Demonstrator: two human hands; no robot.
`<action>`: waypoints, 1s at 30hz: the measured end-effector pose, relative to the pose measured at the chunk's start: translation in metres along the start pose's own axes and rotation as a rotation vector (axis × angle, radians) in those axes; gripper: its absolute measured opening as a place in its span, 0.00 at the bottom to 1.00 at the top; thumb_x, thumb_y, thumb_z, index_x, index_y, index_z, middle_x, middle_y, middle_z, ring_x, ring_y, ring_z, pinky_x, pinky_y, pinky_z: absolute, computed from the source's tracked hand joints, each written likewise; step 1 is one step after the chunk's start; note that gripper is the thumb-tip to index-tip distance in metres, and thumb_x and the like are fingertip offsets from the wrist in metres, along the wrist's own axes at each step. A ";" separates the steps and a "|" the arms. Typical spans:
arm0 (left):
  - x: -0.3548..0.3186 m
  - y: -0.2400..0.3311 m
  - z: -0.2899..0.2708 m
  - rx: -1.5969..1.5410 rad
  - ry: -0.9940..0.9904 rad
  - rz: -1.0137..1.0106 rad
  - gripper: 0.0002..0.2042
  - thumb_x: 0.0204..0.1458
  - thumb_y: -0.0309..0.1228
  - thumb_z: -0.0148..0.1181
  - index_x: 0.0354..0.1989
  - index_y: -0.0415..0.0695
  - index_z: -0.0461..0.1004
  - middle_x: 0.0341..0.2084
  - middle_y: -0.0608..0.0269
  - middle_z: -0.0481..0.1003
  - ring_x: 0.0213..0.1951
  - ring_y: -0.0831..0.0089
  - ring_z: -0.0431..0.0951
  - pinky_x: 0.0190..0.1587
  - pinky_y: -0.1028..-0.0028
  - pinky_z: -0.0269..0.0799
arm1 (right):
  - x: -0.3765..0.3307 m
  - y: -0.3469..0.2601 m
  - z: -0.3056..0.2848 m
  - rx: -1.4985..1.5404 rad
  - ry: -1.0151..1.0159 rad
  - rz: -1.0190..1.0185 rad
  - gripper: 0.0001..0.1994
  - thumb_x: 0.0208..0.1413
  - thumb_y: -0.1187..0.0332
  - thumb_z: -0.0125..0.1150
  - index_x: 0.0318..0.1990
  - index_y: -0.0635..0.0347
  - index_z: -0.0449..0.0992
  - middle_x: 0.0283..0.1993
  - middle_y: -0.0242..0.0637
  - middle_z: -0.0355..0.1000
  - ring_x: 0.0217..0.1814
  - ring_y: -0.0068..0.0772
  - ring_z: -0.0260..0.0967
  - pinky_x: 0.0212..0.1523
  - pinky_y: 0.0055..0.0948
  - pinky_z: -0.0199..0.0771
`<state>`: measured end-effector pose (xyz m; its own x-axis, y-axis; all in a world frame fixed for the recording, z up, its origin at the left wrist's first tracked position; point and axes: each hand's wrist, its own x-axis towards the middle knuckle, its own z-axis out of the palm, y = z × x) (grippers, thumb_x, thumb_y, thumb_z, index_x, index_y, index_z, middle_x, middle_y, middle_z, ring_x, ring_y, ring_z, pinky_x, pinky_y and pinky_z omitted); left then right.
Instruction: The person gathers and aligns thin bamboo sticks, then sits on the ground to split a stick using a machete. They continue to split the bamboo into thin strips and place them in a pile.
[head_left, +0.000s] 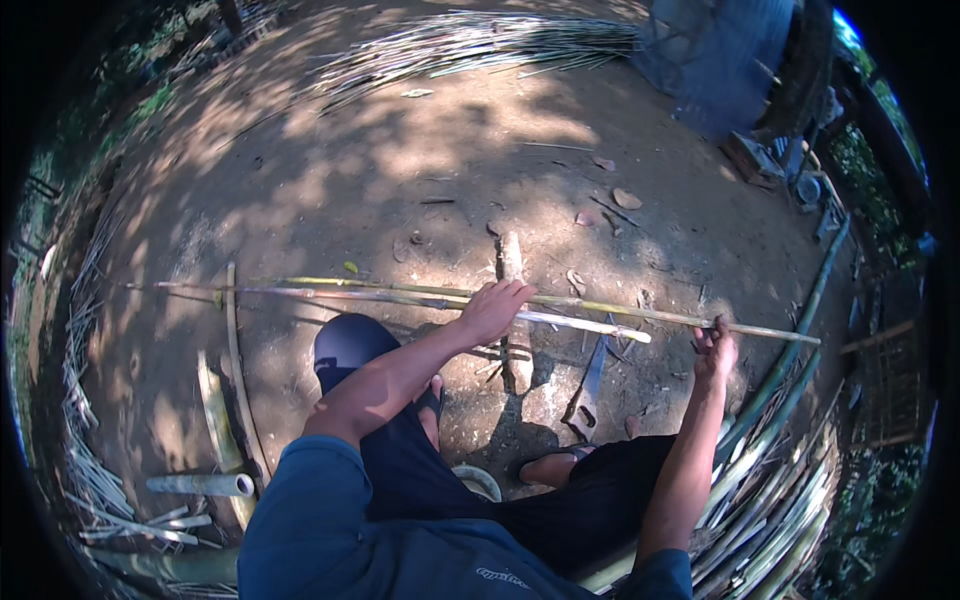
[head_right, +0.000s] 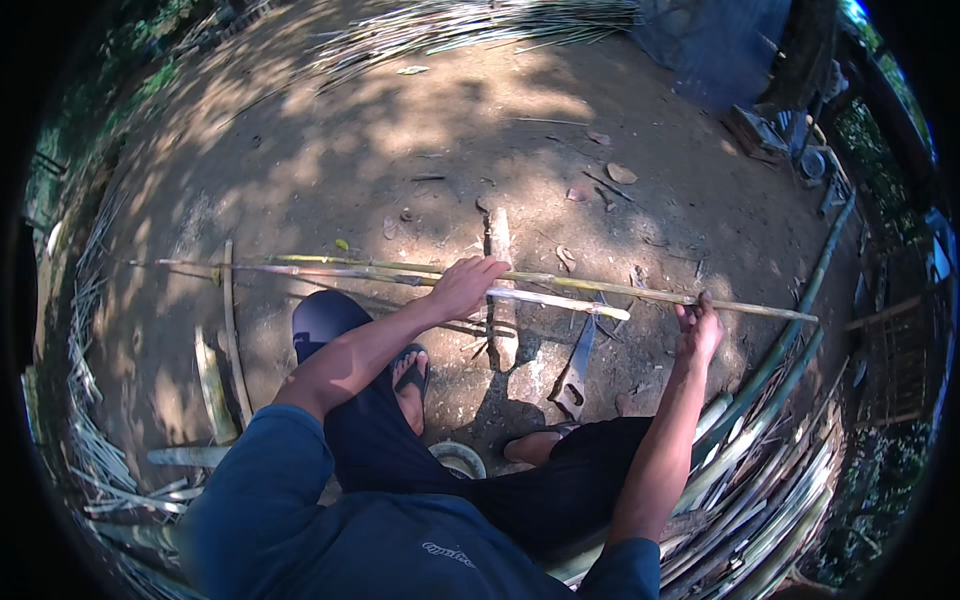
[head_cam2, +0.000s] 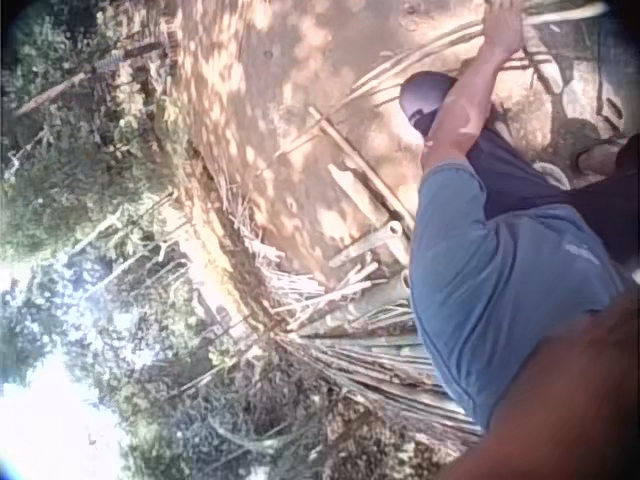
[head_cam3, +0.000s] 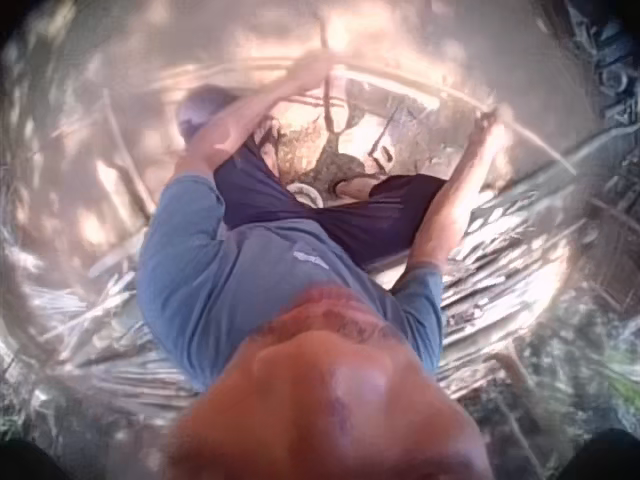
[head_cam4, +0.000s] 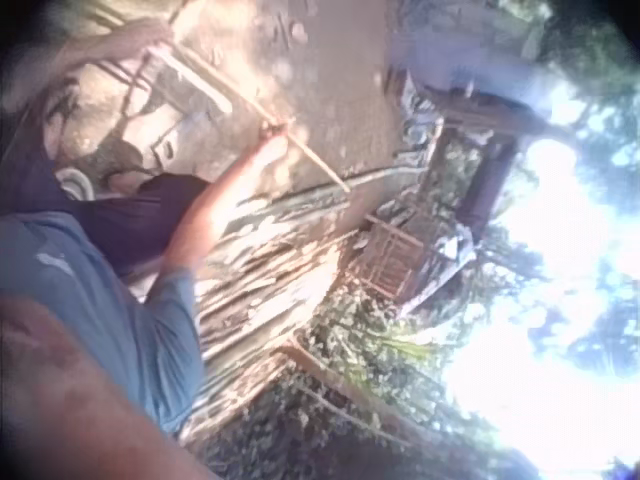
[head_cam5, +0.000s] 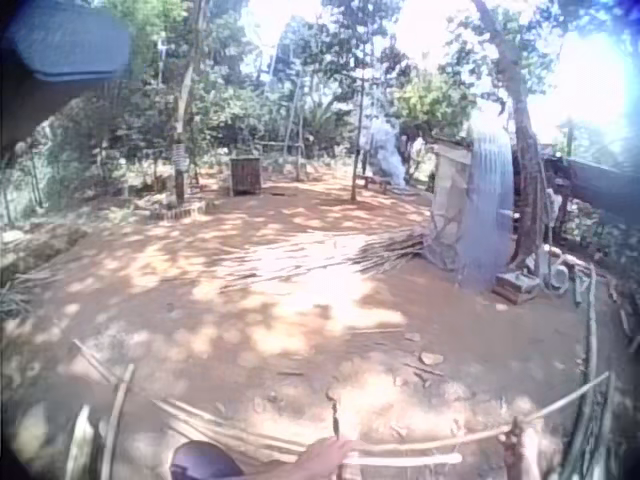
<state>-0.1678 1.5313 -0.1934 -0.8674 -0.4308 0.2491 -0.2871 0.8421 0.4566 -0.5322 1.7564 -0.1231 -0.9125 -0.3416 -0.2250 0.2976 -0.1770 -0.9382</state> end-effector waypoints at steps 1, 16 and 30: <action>-0.002 -0.001 0.003 0.062 0.028 0.019 0.28 0.45 0.18 0.53 0.59 0.44 0.63 0.47 0.56 0.68 0.52 0.58 0.68 0.54 0.62 0.64 | 0.006 0.001 -0.005 0.010 0.048 0.063 0.08 0.62 0.67 0.59 0.41 0.63 0.74 0.32 0.33 0.71 0.30 0.27 0.70 0.40 0.34 0.83; -0.001 0.001 0.011 0.253 0.172 -0.004 0.28 0.50 0.22 0.52 0.63 0.44 0.60 0.53 0.56 0.65 0.57 0.60 0.65 0.63 0.52 0.55 | 0.018 0.036 0.014 0.016 -0.062 0.167 0.12 0.65 0.70 0.52 0.49 0.69 0.71 0.43 0.41 0.73 0.44 0.36 0.74 0.50 0.41 0.82; 0.003 0.005 0.009 0.178 0.103 0.009 0.12 0.48 0.23 0.52 0.42 0.45 0.69 0.35 0.60 0.71 0.41 0.60 0.74 0.40 0.61 0.70 | -0.024 0.016 0.049 -0.302 -0.040 0.227 0.16 0.61 0.61 0.55 0.49 0.65 0.72 0.40 0.41 0.78 0.35 0.29 0.79 0.27 0.23 0.75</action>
<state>-0.1754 1.5367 -0.1979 -0.8265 -0.4465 0.3427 -0.3549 0.8860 0.2985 -0.4917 1.7169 -0.1193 -0.8195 -0.3773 -0.4313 0.3896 0.1852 -0.9022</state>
